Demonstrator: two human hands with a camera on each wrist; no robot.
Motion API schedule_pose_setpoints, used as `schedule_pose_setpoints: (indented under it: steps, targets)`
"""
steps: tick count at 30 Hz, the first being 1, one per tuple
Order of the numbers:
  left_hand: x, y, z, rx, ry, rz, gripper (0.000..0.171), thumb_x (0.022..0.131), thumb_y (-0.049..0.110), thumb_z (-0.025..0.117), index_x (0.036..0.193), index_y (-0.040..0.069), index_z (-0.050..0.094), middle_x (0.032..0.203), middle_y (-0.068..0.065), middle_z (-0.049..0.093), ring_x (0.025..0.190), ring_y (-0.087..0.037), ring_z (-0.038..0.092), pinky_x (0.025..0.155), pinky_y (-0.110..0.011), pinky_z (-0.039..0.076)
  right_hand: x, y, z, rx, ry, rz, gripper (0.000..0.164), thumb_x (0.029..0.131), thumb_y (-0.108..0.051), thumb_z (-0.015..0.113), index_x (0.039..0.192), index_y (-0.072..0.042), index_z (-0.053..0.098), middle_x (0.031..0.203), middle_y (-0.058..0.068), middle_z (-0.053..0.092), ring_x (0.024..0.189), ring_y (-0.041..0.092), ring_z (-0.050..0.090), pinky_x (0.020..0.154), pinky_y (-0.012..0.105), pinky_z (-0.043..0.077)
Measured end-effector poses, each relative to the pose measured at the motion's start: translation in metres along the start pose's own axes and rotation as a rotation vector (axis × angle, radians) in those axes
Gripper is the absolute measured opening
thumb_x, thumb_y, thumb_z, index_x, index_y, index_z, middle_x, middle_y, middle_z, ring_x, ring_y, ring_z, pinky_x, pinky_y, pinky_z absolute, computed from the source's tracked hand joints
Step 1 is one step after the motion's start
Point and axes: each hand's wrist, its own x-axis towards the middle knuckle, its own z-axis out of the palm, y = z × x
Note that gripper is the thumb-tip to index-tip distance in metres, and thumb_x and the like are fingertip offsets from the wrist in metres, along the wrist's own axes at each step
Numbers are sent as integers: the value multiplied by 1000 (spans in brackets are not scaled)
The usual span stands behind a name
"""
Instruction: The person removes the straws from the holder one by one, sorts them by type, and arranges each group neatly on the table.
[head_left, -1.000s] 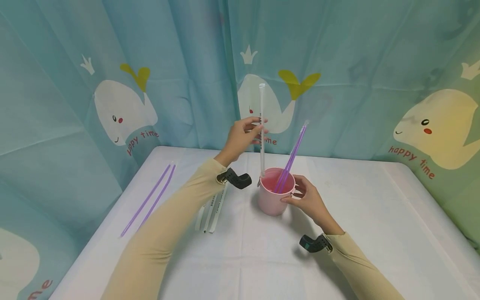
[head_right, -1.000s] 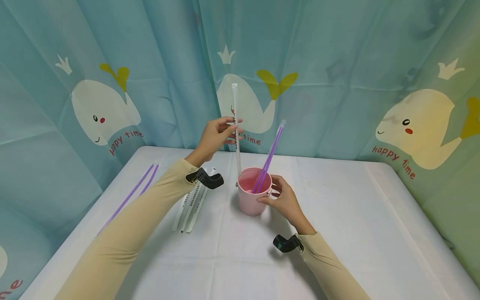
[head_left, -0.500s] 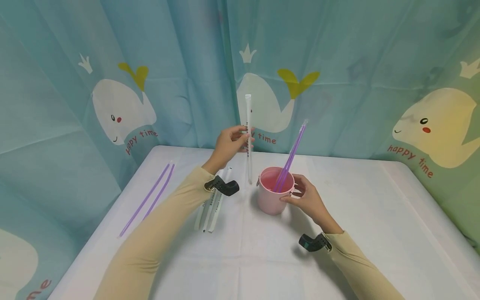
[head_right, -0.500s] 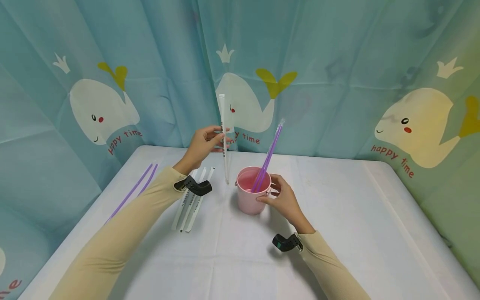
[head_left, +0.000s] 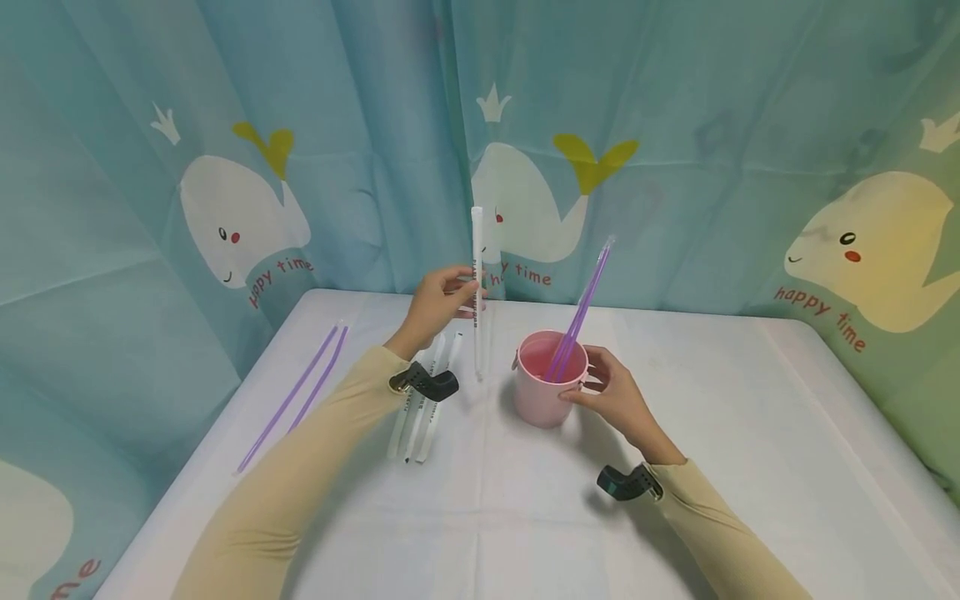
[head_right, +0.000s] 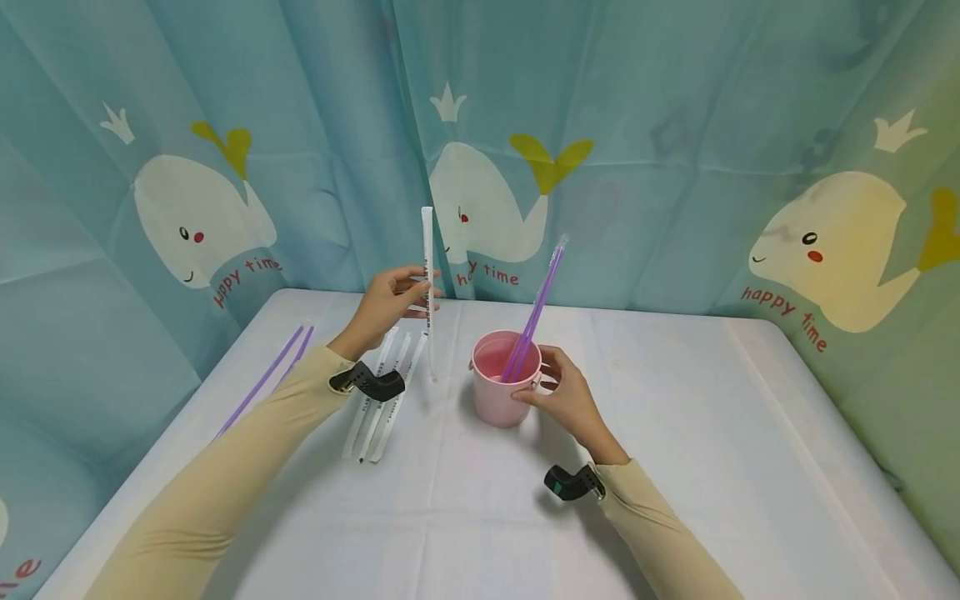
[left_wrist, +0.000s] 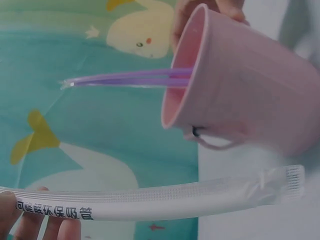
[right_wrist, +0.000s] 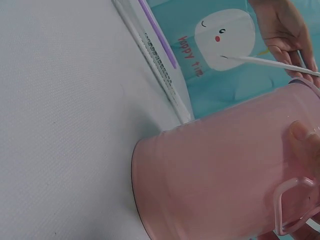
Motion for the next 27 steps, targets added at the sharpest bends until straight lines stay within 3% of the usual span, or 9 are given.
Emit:
schedule_pose_setpoints:
  steps: [4, 11, 19, 27]
  targets:
    - [-3, -5, -7, 26, 8, -21, 33, 95, 17, 55, 124, 2, 56, 109, -18, 68, 85, -21, 69, 75, -31, 59, 0, -1, 0, 1, -4, 4, 72, 72, -7, 80, 133, 2, 42, 133, 24, 51, 122, 39, 51, 97, 47, 48]
    - [-10, -13, -18, 108, 2, -123, 37, 96, 17, 53, 131, 4, 52, 120, -20, 63, 93, -29, 67, 79, -33, 58, 0, -2, -1, 2, -12, 13, 74, 72, -8, 80, 134, 1, 41, 134, 23, 50, 124, 38, 50, 98, 47, 48]
    - [-18, -25, -30, 165, -3, -149, 37, 96, 15, 52, 131, 1, 52, 118, -22, 64, 83, -17, 68, 77, -29, 58, 0, 0, 0, -6, -7, 7, 73, 72, -8, 80, 133, 1, 42, 133, 23, 51, 122, 38, 51, 97, 45, 49]
    - [-23, -35, -38, 192, -13, -178, 36, 97, 15, 51, 129, 0, 53, 116, -23, 64, 86, -22, 68, 76, -31, 59, 0, 0, 0, -14, -10, 6, 72, 72, -8, 80, 133, 1, 42, 133, 24, 52, 122, 38, 52, 97, 46, 48]
